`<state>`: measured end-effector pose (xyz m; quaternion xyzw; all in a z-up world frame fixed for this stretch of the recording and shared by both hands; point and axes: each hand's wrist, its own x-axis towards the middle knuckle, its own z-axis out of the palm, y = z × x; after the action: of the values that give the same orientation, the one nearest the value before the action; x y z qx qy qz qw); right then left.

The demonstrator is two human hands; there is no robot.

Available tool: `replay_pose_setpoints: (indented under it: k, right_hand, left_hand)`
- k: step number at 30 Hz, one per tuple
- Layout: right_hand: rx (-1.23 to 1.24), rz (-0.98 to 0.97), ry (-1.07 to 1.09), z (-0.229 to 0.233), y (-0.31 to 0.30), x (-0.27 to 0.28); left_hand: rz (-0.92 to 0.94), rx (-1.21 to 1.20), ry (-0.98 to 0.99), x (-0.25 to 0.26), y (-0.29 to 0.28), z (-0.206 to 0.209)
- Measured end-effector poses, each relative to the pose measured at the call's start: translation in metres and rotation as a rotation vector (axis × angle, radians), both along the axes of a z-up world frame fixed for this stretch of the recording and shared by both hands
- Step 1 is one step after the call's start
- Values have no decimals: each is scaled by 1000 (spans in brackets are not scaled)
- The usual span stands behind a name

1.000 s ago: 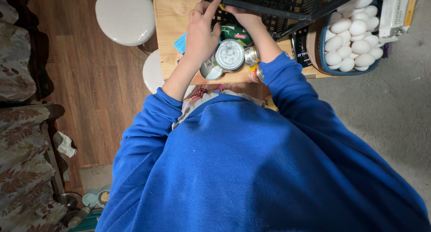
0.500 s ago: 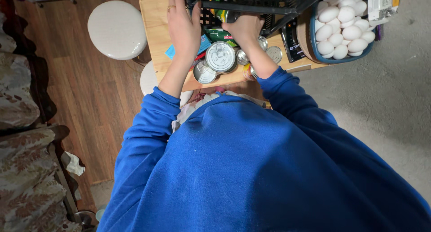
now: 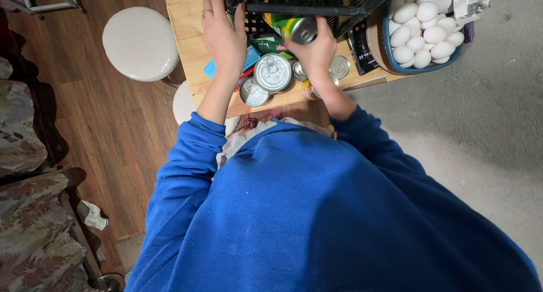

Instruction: The person repeatedly picks up canned goods and small boxes from a black crate and places them onto a wooden table. The person handles the items one at a time, moving them from the crate to the table surface.

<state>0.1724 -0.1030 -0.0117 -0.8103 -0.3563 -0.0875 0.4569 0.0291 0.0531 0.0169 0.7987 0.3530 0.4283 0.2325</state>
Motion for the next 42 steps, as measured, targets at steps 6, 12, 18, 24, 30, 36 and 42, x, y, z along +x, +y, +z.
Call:
replay_pose_setpoints:
  k: [6,12,18,24,30,36,42]
  right_hand:
    - [125,106,73,28,-34,-25]
    - [169,182,138,72,-75,-31]
    - [353,217,312,114,-91,-16]
    - [366,353,348,154,-99,3]
    - [155,373,372,187,-84,-3]
    - [-42,436,440,191,-93,-17]
    - [31,694,682,167,-88,-23]
  left_hand:
    - [-5,-34,25,-1,2,-5]
    - [-87,-89,-96,-7,1,11]
    - [-174,26,-259,-20,-34,56]
    - [-992,-327,-112,-20,-51,98]
    - [-1239,-747,-2,-21,-72,108]
    - [-1178,-835,-167,-33,-79,100]
    - [-1019,-767,-62,-42,-77,113]
